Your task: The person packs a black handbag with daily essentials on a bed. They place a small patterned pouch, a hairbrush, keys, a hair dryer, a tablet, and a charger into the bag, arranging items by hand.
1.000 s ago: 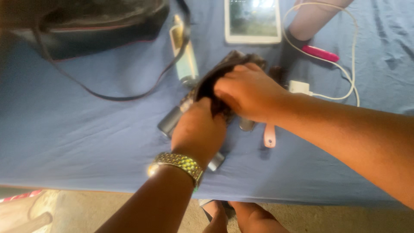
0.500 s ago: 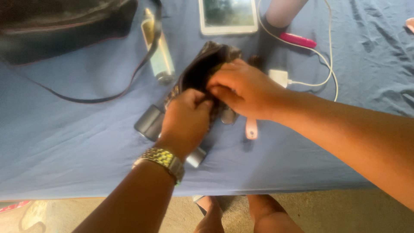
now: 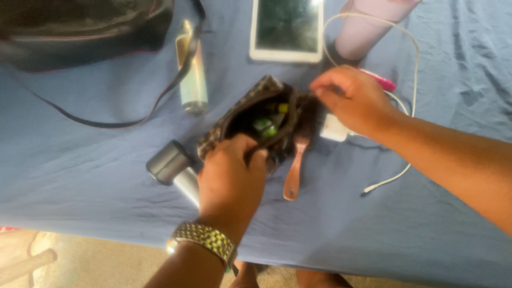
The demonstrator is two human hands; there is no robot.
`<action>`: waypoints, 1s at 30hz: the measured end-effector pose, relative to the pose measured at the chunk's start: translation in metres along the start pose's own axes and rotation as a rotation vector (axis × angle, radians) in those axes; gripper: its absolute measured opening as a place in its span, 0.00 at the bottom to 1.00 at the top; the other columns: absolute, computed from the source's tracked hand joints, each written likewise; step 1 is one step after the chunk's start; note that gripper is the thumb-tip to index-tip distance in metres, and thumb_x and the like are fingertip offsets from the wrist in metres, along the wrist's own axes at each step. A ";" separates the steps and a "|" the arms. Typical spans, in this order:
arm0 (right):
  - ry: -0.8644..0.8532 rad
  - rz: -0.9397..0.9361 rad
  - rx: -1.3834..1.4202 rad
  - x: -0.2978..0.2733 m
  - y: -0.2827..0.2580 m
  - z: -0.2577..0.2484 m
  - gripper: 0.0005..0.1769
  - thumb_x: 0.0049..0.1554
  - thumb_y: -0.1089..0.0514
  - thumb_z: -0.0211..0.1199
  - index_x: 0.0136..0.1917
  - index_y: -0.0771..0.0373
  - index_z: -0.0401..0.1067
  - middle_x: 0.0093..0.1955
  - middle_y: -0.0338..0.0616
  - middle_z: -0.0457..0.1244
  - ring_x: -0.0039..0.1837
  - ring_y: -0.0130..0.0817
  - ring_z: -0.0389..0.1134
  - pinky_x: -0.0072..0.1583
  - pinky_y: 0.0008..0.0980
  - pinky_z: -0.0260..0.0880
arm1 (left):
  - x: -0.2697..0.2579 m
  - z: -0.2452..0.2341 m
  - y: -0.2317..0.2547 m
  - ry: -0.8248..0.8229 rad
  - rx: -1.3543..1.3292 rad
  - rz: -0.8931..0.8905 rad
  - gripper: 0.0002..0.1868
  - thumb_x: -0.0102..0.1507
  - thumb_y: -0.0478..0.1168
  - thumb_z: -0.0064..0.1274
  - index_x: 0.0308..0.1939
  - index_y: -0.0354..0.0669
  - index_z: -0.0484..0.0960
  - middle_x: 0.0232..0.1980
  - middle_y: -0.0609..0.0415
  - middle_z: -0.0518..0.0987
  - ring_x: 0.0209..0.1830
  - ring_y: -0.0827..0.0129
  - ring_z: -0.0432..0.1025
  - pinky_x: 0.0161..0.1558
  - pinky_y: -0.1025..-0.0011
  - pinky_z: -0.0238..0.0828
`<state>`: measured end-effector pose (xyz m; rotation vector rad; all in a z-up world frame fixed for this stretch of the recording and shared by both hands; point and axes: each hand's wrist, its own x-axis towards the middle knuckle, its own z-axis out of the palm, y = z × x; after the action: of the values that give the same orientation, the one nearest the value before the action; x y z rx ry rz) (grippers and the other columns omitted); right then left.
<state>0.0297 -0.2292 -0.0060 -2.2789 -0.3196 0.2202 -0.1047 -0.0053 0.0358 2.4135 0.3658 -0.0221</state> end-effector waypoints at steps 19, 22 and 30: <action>-0.082 0.155 -0.665 0.033 0.095 -0.032 0.26 0.63 0.56 0.54 0.73 0.37 0.67 0.70 0.39 0.63 0.66 0.54 0.66 0.61 0.52 0.68 | -0.008 0.049 0.013 0.151 0.066 0.015 0.15 0.59 0.49 0.56 0.44 0.47 0.87 0.66 0.39 0.72 0.65 0.45 0.64 0.63 0.45 0.58; -0.124 0.156 -0.699 0.032 0.089 -0.033 0.27 0.60 0.56 0.58 0.72 0.39 0.66 0.70 0.40 0.63 0.66 0.54 0.65 0.62 0.51 0.68 | -0.008 0.050 0.014 0.141 0.073 -0.014 0.14 0.59 0.48 0.56 0.43 0.47 0.87 0.66 0.40 0.71 0.66 0.47 0.64 0.64 0.46 0.56; 0.022 -0.032 -0.557 -0.001 0.062 -0.035 0.38 0.56 0.60 0.59 0.79 0.45 0.58 0.61 0.52 0.63 0.59 0.55 0.67 0.58 0.51 0.67 | -0.009 0.044 0.012 0.228 -0.017 0.091 0.12 0.59 0.46 0.58 0.40 0.43 0.86 0.58 0.44 0.79 0.58 0.51 0.72 0.58 0.56 0.68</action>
<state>0.0479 -0.2936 -0.0294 -2.8195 -0.4481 0.0946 -0.1066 -0.0448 0.0110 2.4185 0.3573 0.2971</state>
